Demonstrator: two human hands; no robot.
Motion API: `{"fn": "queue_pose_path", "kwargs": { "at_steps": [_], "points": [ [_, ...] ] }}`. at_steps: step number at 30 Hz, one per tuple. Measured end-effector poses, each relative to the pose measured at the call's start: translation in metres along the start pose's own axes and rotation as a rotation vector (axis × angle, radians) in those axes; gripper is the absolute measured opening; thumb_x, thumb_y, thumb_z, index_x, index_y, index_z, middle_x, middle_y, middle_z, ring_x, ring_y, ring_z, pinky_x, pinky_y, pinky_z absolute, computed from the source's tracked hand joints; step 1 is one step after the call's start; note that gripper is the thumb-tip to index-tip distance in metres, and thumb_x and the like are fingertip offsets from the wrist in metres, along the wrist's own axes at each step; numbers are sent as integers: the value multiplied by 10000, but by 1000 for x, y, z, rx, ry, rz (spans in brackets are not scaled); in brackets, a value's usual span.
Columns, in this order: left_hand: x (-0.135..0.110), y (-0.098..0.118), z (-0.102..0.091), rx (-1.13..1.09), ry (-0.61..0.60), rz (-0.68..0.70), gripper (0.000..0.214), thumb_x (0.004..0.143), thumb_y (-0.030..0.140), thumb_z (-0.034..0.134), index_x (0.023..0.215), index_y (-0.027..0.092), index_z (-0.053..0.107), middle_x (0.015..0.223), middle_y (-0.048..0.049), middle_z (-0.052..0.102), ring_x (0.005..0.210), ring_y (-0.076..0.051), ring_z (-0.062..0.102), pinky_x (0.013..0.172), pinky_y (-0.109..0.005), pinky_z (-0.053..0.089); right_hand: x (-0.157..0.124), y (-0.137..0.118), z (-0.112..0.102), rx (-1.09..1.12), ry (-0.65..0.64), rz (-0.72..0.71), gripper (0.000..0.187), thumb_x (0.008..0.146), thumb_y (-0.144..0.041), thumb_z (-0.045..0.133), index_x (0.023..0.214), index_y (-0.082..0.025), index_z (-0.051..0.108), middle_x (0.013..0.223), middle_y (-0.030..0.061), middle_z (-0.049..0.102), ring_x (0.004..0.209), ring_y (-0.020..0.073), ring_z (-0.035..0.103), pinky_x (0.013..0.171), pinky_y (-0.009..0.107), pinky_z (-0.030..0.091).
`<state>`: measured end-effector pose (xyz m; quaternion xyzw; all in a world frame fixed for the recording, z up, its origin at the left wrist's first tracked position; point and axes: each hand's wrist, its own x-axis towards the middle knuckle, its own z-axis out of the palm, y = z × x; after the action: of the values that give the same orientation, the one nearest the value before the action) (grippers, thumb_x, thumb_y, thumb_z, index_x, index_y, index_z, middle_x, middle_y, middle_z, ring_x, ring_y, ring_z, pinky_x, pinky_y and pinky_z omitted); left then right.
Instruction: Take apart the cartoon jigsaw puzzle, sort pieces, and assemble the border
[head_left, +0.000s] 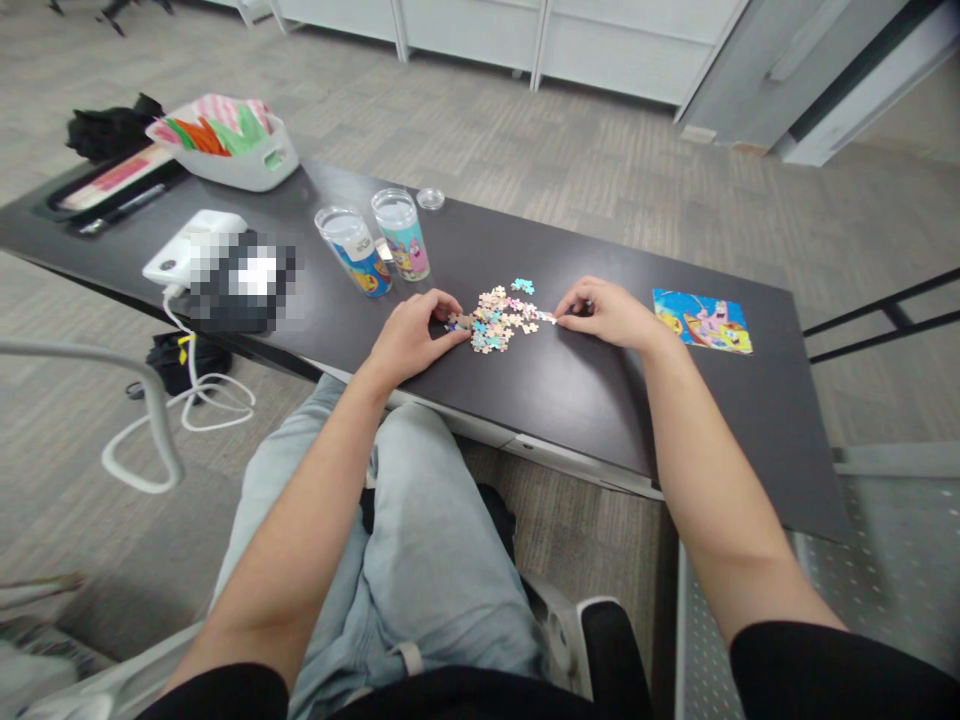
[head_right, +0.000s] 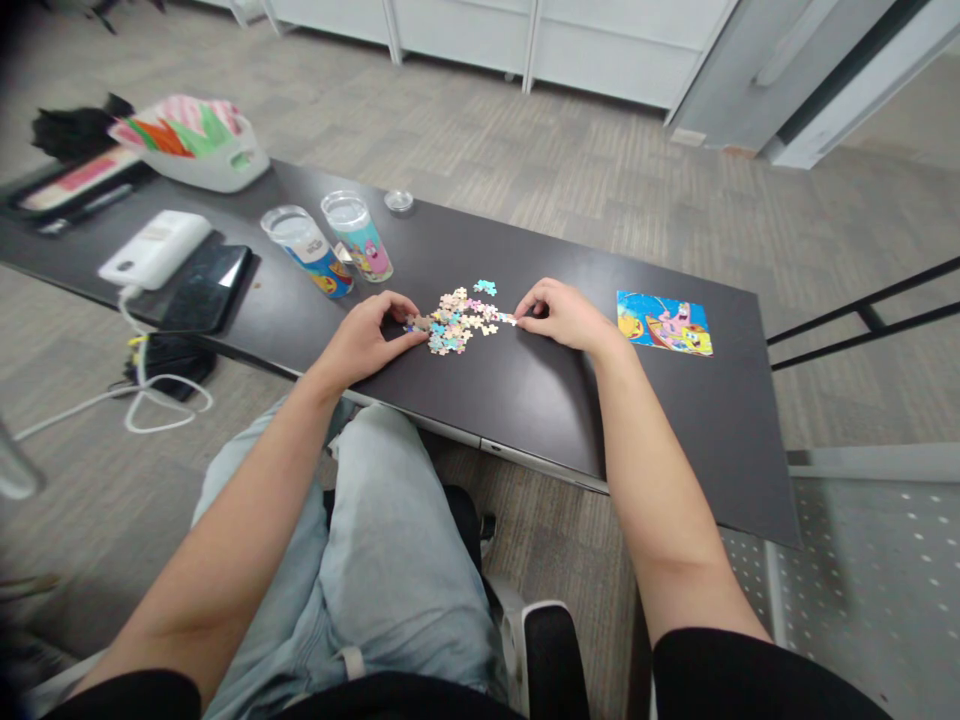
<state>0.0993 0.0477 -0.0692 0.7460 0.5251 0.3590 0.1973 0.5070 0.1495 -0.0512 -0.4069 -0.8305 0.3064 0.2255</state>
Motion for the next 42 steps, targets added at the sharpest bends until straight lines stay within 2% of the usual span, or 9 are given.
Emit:
{"fn": "queue_pose_path", "kwargs": {
  "at_steps": [7, 13, 19, 23, 27, 33, 37, 40, 42],
  "points": [
    [-2, 1, 1, -87, 15, 12, 328, 1063, 392, 927, 1370, 301, 856, 1212, -73, 921, 1095, -302, 862, 1021, -451, 712, 3, -1, 7, 0, 25, -27, 288, 934, -502, 1043, 1104, -282, 965, 1185, 123, 815, 962, 311, 738, 992, 530, 688],
    [-2, -1, 3, -128, 73, 3, 316, 1102, 398, 902, 1392, 281, 850, 1235, -88, 903, 1136, -292, 885, 1010, -426, 717, 5, -8, 10, 27, -1, -53, 222, 964, -505, 984, 996, -291, 936, 1168, 123, 829, 965, 304, 735, 1021, 534, 694],
    [0, -6, 7, -268, 173, -8, 453, 1114, 481, 916, 1485, 284, 747, 1218, -70, 847, 1036, -242, 867, 968, -391, 722, 3, -8, 14, 103, 2, 30, 263, 949, -534, 950, 1026, -308, 840, 985, 76, 856, 908, 308, 730, 956, 522, 670],
    [1, -6, 6, -266, 208, -38, 477, 1048, 476, 960, 1443, 283, 774, 1286, -87, 855, 1010, -227, 852, 923, -371, 709, 5, -10, 17, 147, 4, -4, 327, 986, -585, 912, 1155, -308, 874, 1030, 84, 846, 908, 308, 731, 978, 532, 660],
    [2, -4, 4, -225, 178, -25, 385, 1070, 542, 948, 1328, 272, 854, 1161, -85, 895, 965, -248, 848, 867, -376, 699, 6, -18, 20, 93, 33, -39, 306, 1048, -594, 867, 1139, -305, 906, 1145, 110, 860, 939, 303, 714, 997, 526, 648],
    [2, 0, 5, -209, 148, -24, 446, 1102, 667, 938, 1313, 277, 885, 1057, -60, 921, 900, -238, 839, 802, -355, 661, 8, -31, 31, 181, 48, -56, 309, 1036, -597, 875, 1126, -302, 854, 1062, 74, 839, 897, 283, 689, 901, 463, 600],
    [1, 2, 5, -220, 120, -32, 540, 1089, 761, 954, 1316, 276, 881, 1058, -64, 923, 906, -250, 842, 854, -379, 712, 10, -35, 36, 225, 51, -17, 327, 1006, -602, 900, 1116, -308, 806, 974, 32, 802, 843, 256, 645, 844, 428, 570],
    [1, 1, 4, -218, 106, -20, 490, 1108, 678, 943, 1373, 271, 881, 1138, -80, 922, 976, -267, 857, 966, -423, 748, 11, -37, 40, 249, 55, -23, 332, 993, -601, 898, 1113, -312, 787, 940, 11, 765, 821, 243, 624, 839, 416, 565],
    [2, 2, 2, -158, 119, 21, 433, 1108, 578, 941, 1409, 272, 887, 1285, -108, 913, 1116, -300, 868, 1088, -476, 739, 11, -40, 44, 264, 44, -27, 337, 1011, -613, 889, 1127, -315, 782, 930, 3, 756, 813, 239, 621, 834, 409, 559]
  ]
}}
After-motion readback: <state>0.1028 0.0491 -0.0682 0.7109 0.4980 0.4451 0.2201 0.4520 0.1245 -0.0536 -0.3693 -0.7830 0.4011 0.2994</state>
